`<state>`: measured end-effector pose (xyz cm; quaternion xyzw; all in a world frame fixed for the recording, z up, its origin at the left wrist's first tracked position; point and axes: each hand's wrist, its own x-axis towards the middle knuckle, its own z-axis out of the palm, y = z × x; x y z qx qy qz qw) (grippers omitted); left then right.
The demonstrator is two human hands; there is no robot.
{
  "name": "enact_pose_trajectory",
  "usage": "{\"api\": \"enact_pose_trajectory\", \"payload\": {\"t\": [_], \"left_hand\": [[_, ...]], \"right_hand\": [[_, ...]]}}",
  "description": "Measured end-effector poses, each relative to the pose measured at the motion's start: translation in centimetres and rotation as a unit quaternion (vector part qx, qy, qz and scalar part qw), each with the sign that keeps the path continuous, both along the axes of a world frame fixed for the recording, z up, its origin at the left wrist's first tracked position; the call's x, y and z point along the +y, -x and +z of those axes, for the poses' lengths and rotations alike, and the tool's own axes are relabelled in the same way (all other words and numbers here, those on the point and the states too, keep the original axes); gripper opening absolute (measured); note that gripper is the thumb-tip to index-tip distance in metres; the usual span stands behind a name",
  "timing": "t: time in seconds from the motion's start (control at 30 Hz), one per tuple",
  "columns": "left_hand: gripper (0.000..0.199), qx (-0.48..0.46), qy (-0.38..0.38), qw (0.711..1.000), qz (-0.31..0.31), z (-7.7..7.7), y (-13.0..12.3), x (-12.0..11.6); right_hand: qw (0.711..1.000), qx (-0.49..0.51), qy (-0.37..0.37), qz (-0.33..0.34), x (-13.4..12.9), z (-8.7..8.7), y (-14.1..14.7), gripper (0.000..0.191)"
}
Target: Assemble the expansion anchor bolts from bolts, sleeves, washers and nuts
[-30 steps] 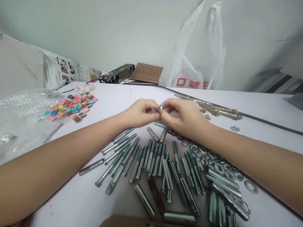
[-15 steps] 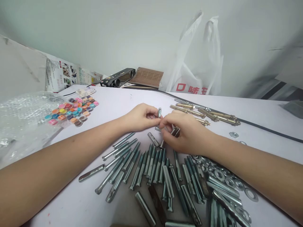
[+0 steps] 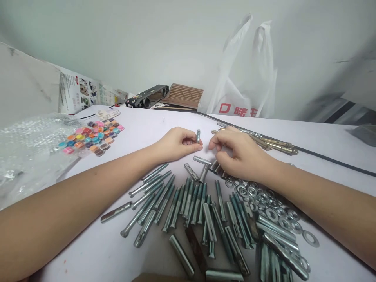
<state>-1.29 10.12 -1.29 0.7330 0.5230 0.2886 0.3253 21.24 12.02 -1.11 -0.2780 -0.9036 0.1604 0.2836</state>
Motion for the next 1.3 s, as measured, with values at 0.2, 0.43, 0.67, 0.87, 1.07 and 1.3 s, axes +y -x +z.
{"api": "enact_pose_trajectory", "payload": {"t": [0.2, 0.43, 0.67, 0.87, 1.07, 1.3], "left_hand": [[0.027, -0.005, 0.014, 1.000, 0.005, 0.0, -0.2, 0.1], [0.028, -0.015, 0.014, 1.000, -0.012, 0.0, -0.2, 0.2], [0.023, -0.030, 0.015, 0.999, -0.027, -0.4, -0.3, 0.6], [0.025, -0.011, 0.007, 1.000, -0.015, -0.6, -0.3, 1.0], [0.023, 0.003, -0.005, 1.000, -0.011, -0.3, -0.5, 0.9], [0.021, 0.021, -0.028, 0.999, -0.028, -0.5, -0.4, 0.9]], "right_hand": [[0.985, -0.027, -0.015, 0.167, 0.1, 0.3, -0.5, 0.031], [0.966, -0.144, 0.037, 0.209, -0.7, 1.1, -0.6, 0.019], [0.991, 0.096, 0.078, 0.058, 0.4, 1.7, 0.0, 0.015], [0.972, 0.197, 0.102, -0.073, 0.9, 1.7, 1.2, 0.015], [0.980, 0.190, 0.063, -0.012, 1.4, 0.6, 2.1, 0.018], [0.983, 0.173, 0.046, 0.034, 1.7, -0.7, 2.0, 0.016]]}}
